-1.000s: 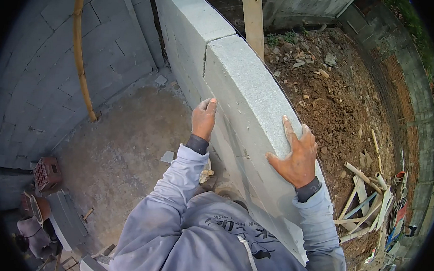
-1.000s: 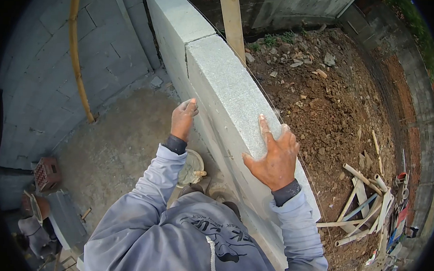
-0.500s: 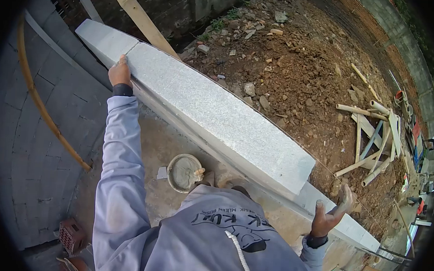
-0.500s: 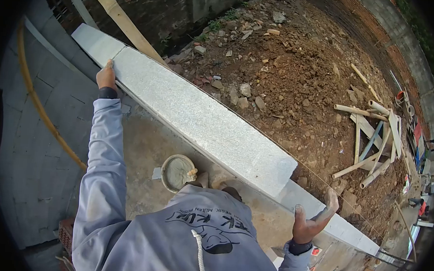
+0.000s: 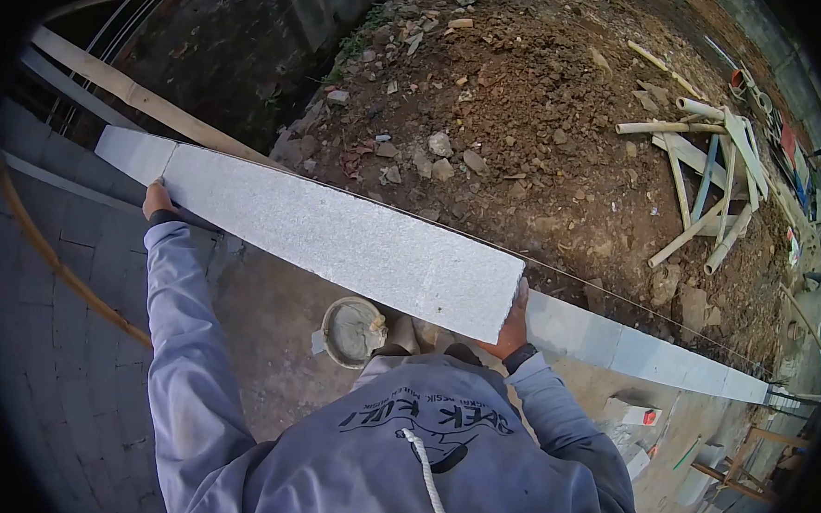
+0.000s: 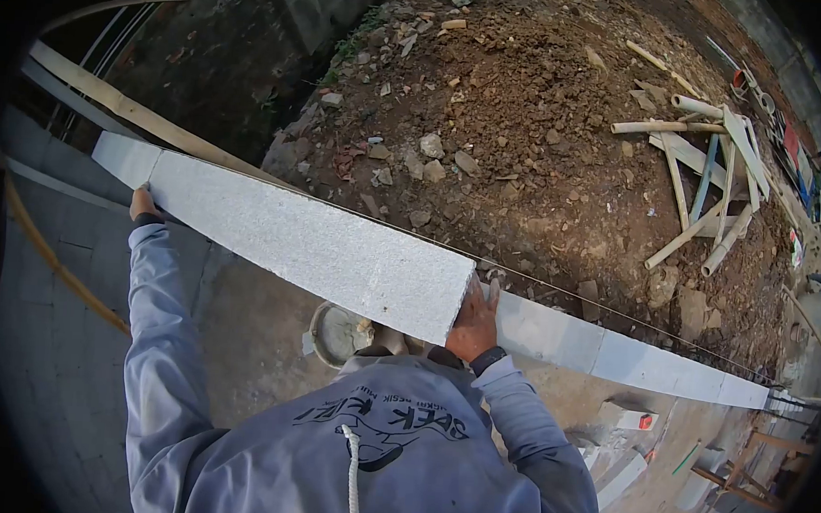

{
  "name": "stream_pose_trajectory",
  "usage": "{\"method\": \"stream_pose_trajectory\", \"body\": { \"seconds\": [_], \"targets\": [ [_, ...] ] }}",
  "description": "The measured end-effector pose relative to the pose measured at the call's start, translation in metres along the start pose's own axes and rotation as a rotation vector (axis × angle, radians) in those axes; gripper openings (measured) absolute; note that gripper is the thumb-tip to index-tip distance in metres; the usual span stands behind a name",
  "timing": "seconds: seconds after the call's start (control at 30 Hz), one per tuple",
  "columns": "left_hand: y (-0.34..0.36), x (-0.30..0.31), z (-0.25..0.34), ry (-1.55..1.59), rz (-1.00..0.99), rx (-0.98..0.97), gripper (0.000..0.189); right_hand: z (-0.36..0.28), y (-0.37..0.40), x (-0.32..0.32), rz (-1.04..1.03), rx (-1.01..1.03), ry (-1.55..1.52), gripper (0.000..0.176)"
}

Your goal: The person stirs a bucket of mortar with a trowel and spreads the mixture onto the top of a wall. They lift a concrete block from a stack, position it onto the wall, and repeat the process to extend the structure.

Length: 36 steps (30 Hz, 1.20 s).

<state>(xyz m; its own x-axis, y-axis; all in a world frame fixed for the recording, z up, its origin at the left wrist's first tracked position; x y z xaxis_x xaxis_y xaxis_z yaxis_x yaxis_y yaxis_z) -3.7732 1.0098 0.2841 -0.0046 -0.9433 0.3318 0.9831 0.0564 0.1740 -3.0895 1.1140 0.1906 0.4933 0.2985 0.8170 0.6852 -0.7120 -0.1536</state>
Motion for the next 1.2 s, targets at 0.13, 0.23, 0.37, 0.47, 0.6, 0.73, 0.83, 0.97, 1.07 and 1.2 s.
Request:
{"method": "stream_pose_trajectory", "body": {
  "seconds": [0.13,0.23,0.37,0.47,0.6,0.73,0.83,0.97,1.07,1.2],
  "targets": [
    [0.018,0.006,0.012,-0.05,0.085,-0.049,0.044,-0.009,-0.003,0.011,0.139,-0.028,-0.15,0.075],
    [0.027,0.008,0.017,-0.021,0.014,-0.043,0.044,-0.009,-0.005,0.016,0.257,-0.096,-0.331,0.081],
    [0.035,0.01,0.018,-0.016,0.021,-0.047,0.046,-0.003,-0.007,0.01,0.135,-0.115,-0.26,0.084],
    [0.034,0.011,0.018,-0.033,0.026,-0.063,0.046,-0.003,-0.009,0.01,0.065,-0.124,-0.237,0.083],
    [0.035,0.011,0.017,-0.018,0.038,-0.064,0.047,0.001,-0.008,0.006,0.061,-0.116,-0.204,0.081],
    [0.036,0.011,0.017,-0.018,0.033,-0.065,0.046,-0.005,-0.011,0.013,0.116,-0.092,-0.219,0.084],
    [0.039,0.013,0.018,-0.036,0.045,-0.058,0.046,-0.004,-0.009,0.014,0.189,-0.076,-0.297,0.078],
    [0.038,0.013,0.018,-0.08,0.043,-0.078,0.034,-0.004,-0.01,0.014,0.17,-0.095,-0.263,0.079],
    [0.038,0.011,0.014,-0.005,0.046,-0.04,0.036,-0.002,-0.01,0.013,0.178,-0.084,-0.243,0.084],
    [0.026,0.004,0.005,-0.022,-0.004,-0.02,0.048,-0.009,-0.01,0.02,0.242,-0.1,-0.33,0.081]
  ]
}}
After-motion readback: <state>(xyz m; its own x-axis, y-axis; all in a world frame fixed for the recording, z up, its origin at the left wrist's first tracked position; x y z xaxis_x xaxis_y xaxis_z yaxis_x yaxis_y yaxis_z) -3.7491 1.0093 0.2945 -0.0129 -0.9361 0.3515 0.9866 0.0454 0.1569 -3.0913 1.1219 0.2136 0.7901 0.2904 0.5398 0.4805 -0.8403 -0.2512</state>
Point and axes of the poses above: each hand's wrist, its own y-axis away from the middle knuckle, its own x-axis out of the back of the hand, z = x × y, the point moved 5 cm from there along -y, towards the middle knuckle, and after that the axes turned 15 degrees about -y, right-handed, at the moved point
